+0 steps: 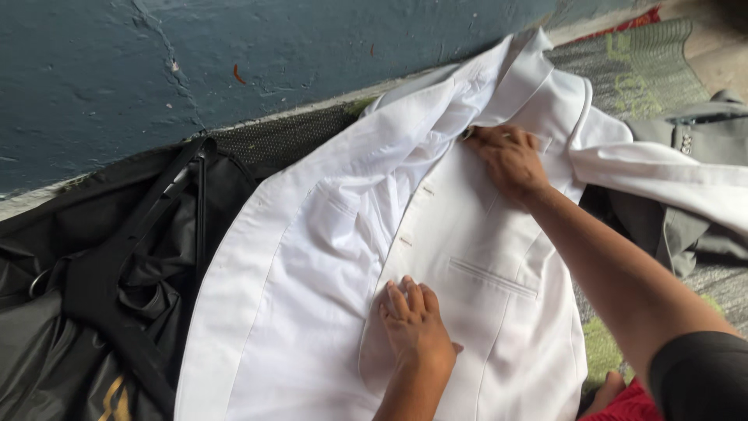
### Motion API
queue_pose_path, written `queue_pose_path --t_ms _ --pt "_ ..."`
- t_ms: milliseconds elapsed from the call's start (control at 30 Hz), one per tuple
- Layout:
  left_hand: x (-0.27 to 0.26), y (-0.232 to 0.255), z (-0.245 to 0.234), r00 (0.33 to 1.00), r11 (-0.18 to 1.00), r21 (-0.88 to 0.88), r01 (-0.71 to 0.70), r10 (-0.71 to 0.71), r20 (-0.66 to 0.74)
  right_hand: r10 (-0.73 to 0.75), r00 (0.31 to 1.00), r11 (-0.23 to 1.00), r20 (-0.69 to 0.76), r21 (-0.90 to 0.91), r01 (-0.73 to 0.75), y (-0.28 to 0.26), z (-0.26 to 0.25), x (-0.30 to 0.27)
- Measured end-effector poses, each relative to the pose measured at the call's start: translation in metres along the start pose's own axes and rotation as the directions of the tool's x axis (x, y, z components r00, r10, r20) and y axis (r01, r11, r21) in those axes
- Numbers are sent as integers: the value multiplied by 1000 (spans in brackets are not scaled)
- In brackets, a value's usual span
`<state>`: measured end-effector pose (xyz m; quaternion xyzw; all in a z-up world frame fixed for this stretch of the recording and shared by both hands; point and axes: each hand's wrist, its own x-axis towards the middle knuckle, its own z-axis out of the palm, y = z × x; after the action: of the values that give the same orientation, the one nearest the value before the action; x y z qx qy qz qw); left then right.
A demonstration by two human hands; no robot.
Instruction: The person sits on a mat and wipes a white shirt with a small cloth. They smooth the fabric, rub the front and sleeves, and turn the shirt over to clean different areas. A grey garment and a black bag remain nearby.
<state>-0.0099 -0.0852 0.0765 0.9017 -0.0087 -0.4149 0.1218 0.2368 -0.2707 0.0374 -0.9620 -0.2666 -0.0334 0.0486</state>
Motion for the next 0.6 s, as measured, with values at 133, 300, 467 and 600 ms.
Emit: queue_pose_path --t_ms 133,300,467,600 --pt "0 1 -3 999 1000 6 -6 5 44 281 920 959 -273 59 -276 -5 35 9" --pt "-4 2 -8 999 1000 22 -15 14 51 -111 994 954 -16 280 111 -91 50 -34" --pt "-7 2 -7 998 1000 -12 -11 12 56 -593 797 773 -115 198 603 -85 30 -52" --pt "-6 1 -5 999 1000 -14 -22 22 41 -153 983 986 -105 57 159 -6 34 3"
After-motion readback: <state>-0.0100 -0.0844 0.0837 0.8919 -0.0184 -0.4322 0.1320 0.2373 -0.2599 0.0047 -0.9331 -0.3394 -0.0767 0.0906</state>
